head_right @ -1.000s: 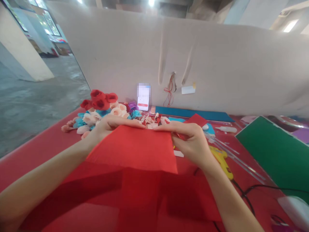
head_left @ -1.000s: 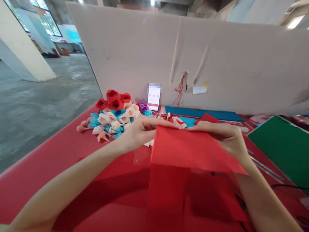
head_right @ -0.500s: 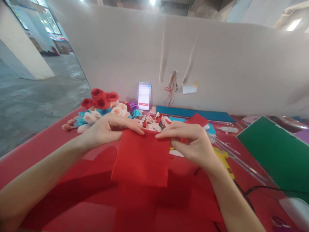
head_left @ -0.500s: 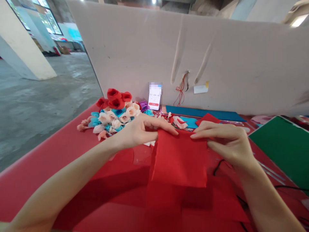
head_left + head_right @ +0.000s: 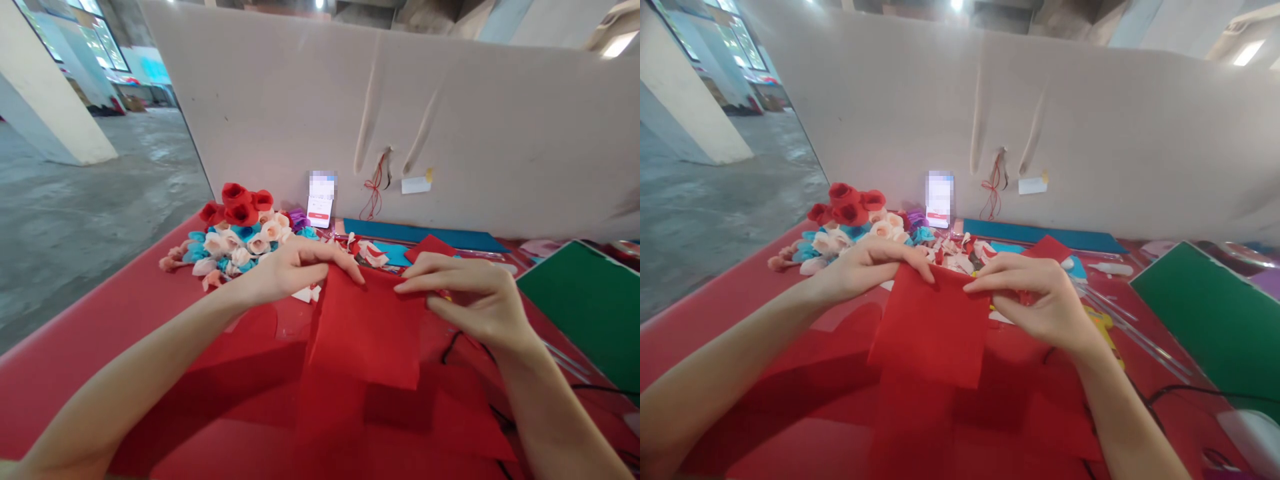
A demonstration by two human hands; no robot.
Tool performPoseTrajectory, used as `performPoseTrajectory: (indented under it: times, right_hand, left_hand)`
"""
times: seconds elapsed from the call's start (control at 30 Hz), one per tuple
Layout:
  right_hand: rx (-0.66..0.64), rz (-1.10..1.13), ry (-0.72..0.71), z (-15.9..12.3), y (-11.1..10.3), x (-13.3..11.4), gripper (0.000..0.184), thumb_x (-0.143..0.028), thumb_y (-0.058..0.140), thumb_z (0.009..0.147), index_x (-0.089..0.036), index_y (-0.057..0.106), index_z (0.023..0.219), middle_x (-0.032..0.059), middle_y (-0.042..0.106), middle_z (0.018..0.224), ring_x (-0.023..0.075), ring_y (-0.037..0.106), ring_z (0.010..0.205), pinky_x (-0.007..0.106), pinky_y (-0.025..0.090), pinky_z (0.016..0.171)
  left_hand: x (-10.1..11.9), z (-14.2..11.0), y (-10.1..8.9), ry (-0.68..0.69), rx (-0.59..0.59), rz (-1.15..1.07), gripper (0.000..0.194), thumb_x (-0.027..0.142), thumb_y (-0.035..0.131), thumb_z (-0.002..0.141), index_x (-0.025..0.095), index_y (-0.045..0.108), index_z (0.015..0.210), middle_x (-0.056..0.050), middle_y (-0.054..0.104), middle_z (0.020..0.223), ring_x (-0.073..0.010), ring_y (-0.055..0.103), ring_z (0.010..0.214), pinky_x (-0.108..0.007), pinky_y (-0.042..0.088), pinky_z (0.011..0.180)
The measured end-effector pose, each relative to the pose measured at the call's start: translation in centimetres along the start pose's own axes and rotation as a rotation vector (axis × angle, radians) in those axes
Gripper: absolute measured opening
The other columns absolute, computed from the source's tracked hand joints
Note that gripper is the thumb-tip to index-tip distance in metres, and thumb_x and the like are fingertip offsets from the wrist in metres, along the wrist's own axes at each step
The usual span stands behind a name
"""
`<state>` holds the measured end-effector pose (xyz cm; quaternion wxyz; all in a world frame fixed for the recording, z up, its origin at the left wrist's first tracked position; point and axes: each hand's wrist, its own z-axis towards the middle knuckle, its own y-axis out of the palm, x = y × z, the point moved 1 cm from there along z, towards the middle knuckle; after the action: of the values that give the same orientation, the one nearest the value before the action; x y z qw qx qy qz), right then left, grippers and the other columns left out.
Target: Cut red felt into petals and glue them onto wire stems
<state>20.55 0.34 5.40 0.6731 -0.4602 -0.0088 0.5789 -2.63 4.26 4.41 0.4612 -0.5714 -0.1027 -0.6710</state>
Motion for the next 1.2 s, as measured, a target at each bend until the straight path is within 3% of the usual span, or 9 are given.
performPoseTrajectory:
  times: [0.2, 0.3, 0.4, 0.5, 0.6, 0.83, 1.07, 1.2]
  right_hand:
    - [-0.036, 0.001, -0.010, -0.2, -0.4, -0.2, 0.041, 0.005, 0.046, 0.072, -0.026, 0.066, 0.090, -0.0014, 0.062, 0.080, 0.0103, 0.056, 0.074, 0.023, 0.044, 0.065]
    - [-0.114, 0.004, -0.004, -0.2, -0.6, -0.5, 0.032, -0.001, 0.053, 0.074, -0.024, 0.066, 0.092, -0.0002, 0.063, 0.084, 0.0106, 0.057, 0.077, 0.022, 0.044, 0.071]
    - [-0.222, 0.040, 0.027, 0.0, -0.6, -0.6, 0.019, -0.020, 0.061, 0.076, -0.021, 0.065, 0.095, 0.0024, 0.065, 0.089, 0.0138, 0.057, 0.085, 0.022, 0.044, 0.077]
    - [-0.243, 0.088, 0.108, 0.2, -0.1, -0.6, 0.021, -0.033, 0.054, 0.082, -0.021, 0.065, 0.096, 0.0034, 0.066, 0.088, 0.0163, 0.058, 0.087, 0.024, 0.045, 0.074]
    - [-0.231, 0.085, 0.158, 0.3, 0.6, -0.4, 0.019, -0.030, 0.052, 0.084, -0.020, 0.064, 0.094, 0.0033, 0.065, 0.086, 0.0149, 0.058, 0.081, 0.024, 0.044, 0.071]
    - [-0.211, -0.003, 0.043, 0.3, 1.8, -0.7, 0.014, -0.012, 0.050, 0.083, -0.014, 0.062, 0.076, 0.0041, 0.061, 0.074, 0.0118, 0.055, 0.072, 0.024, 0.042, 0.066]
    - [-0.248, 0.034, 0.031, -0.1, -0.7, 0.1, 0.015, -0.010, 0.052, 0.080, -0.016, 0.058, 0.067, 0.0015, 0.059, 0.067, 0.0098, 0.052, 0.065, 0.024, 0.042, 0.064]
    - [-0.087, 0.049, 0.107, -0.1, -1.2, 0.1, 0.017, -0.015, 0.049, 0.082, -0.018, 0.059, 0.068, 0.0025, 0.060, 0.075, 0.0116, 0.055, 0.071, 0.025, 0.044, 0.067]
  left_hand:
    - [0.9, -0.3, -0.1, -0.048, -0.053, -0.069, 0.039, 0.003, 0.038, 0.070, 0.021, 0.069, 0.084, -0.001, 0.069, 0.091, -0.0157, 0.061, 0.087, -0.025, 0.045, 0.081]
    - [0.9, -0.1, 0.0, -0.026, -0.048, -0.036, 0.032, 0.012, 0.038, 0.077, 0.019, 0.069, 0.081, -0.002, 0.069, 0.086, -0.0164, 0.061, 0.086, -0.027, 0.044, 0.085]
    - [0.6, -0.1, 0.4, -0.024, 0.017, 0.108, 0.016, 0.021, 0.052, 0.078, 0.018, 0.068, 0.077, -0.001, 0.069, 0.079, -0.0124, 0.060, 0.071, -0.021, 0.047, 0.067]
    - [0.3, -0.1, 0.9, 0.031, -0.001, 0.190, 0.009, 0.019, 0.059, 0.075, 0.018, 0.067, 0.079, -0.001, 0.068, 0.078, -0.0094, 0.059, 0.066, -0.016, 0.045, 0.057]
    - [0.4, 0.0, 1.4, 0.098, -0.037, 0.231, 0.012, 0.014, 0.056, 0.077, 0.017, 0.067, 0.082, -0.002, 0.068, 0.078, -0.0097, 0.060, 0.068, -0.016, 0.046, 0.058]
    - [1.7, -0.3, 2.3, 0.142, -0.035, 0.316, 0.023, 0.000, 0.049, 0.075, 0.016, 0.066, 0.074, 0.001, 0.069, 0.076, -0.0086, 0.063, 0.069, -0.015, 0.047, 0.063]
    - [1.9, -0.8, 0.9, 0.096, 0.075, 0.455, 0.023, 0.007, 0.051, 0.077, 0.021, 0.067, 0.070, 0.004, 0.069, 0.075, -0.0110, 0.063, 0.076, -0.017, 0.048, 0.065]
    - [1.7, -0.9, 0.5, 0.052, 0.116, 0.501, 0.022, 0.012, 0.051, 0.077, 0.024, 0.068, 0.070, 0.002, 0.069, 0.075, -0.0157, 0.063, 0.082, -0.020, 0.049, 0.065]
